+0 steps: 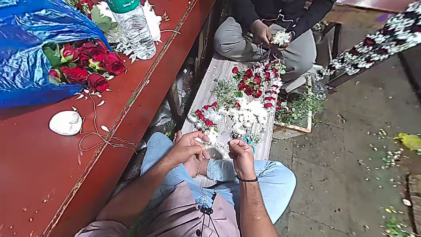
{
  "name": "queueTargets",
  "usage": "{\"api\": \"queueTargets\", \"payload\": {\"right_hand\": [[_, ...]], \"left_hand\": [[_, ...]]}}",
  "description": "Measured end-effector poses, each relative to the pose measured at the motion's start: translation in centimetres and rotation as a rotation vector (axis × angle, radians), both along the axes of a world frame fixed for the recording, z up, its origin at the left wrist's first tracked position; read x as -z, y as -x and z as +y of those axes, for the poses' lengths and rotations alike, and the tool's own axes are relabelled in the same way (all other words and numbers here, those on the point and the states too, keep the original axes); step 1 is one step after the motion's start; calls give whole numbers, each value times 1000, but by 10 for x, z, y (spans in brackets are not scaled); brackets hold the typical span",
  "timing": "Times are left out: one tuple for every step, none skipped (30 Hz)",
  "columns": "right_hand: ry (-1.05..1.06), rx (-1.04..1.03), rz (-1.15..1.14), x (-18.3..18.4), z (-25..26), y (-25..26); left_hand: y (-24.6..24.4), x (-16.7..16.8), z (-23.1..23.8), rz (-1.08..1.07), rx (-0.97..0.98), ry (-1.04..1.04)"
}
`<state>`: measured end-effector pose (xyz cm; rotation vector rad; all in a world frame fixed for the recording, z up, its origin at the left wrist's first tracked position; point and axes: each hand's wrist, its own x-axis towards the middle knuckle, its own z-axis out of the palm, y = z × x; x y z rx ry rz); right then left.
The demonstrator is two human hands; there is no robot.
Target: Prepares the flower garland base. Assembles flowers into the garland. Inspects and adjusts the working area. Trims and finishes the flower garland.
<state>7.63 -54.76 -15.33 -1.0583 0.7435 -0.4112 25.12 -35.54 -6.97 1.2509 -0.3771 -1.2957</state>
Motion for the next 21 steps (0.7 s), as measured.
{"api": "queueTargets", "payload": {"right_hand": [[0, -2, -1, 0, 1, 0], [0, -5, 1, 0, 1, 0], [0, -8, 3, 0, 1, 0], [-1, -8, 4, 0, 1, 0], [1, -10, 6, 0, 2, 0], [7, -14, 10, 0, 2, 0], [12, -19, 14, 0, 3, -1], [15, -24, 17, 0, 4, -1], [17, -25, 18, 1, 5, -1], [14, -21, 18, 2, 4, -1], [9, -9, 20, 2, 3, -1], [5, 5, 23, 2, 2, -1], [0, 16, 28, 2, 1, 0], [-2, 23, 32, 1, -1, 1], [-2, 24, 35, 1, -2, 2], [-3, 21, 35, 2, -2, 1], [-3, 15, 32, 3, -2, 1], [-6, 12, 28, 5, -2, 0], [-7, 7, 27, 6, -1, -1], [-6, 1, 28, 7, 0, 0], [-5, 0, 33, 7, 0, 0]], "left_hand": [[0, 1, -1, 2, -3, -14], [1, 1, -1, -3, -1, -25], [1, 2, -2, -13, 1, -33], [1, 3, -2, -28, 0, -44], [2, 4, -3, -48, -8, -52], [2, 5, -4, -68, -19, -59], [3, 7, -4, -82, -30, -66], [3, 8, -4, -80, -38, -65], [2, 8, -4, -60, -41, -58], [1, 6, -4, -25, -42, -52], [-1, 3, -4, 18, -36, -53], [-3, 2, -2, 51, -19, -53], [-5, 3, 0, 75, 0, -52], [-7, 4, 2, 89, 12, -58], [-8, 4, 3, 95, 20, -66], [-9, 3, 3, 94, 20, -74], [-10, 2, 2, 93, 14, -77], [-10, 1, 1, 93, 6, -74], [-10, 1, 1, 94, 0, -72], [-10, 1, 1, 92, -3, -66], [-9, 2, 1, 91, 1, -61]]}}
